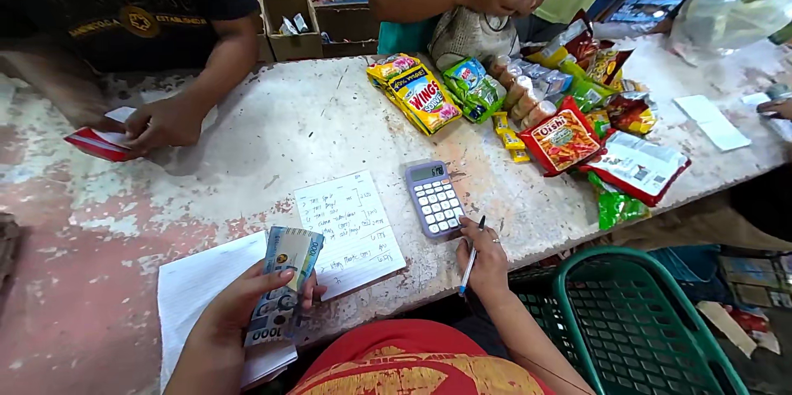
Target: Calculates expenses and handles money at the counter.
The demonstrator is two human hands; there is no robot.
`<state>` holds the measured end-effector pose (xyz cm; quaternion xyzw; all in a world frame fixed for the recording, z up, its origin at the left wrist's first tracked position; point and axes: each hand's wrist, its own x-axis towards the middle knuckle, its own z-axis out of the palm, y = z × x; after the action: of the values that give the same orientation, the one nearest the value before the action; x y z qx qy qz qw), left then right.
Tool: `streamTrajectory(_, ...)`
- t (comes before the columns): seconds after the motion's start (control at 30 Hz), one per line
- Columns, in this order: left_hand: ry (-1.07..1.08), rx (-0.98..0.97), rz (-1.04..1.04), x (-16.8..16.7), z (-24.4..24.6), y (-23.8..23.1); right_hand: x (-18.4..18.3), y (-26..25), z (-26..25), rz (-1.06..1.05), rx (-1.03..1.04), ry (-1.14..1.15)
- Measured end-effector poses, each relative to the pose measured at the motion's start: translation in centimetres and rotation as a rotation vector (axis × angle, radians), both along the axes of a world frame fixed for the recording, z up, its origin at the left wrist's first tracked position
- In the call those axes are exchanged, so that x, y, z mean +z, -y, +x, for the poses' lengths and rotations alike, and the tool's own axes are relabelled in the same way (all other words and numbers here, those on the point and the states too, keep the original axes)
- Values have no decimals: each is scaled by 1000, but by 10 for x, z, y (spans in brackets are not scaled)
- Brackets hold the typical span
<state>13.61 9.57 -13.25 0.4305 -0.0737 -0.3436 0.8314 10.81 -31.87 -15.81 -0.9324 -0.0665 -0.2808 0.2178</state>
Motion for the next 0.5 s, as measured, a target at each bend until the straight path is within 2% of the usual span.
streamTrajectory(0.17, 8, -19, -22, 0, 2, 0, 2, 0, 0, 1, -1, -14)
streamTrajectory(0.37, 7, -4, 17, 3, 2, 1, 33, 7, 7, 87, 18, -137)
streamTrajectory(0.5, -3, -13, 29, 1, 4, 1, 33, 7, 10, 28, 35, -164)
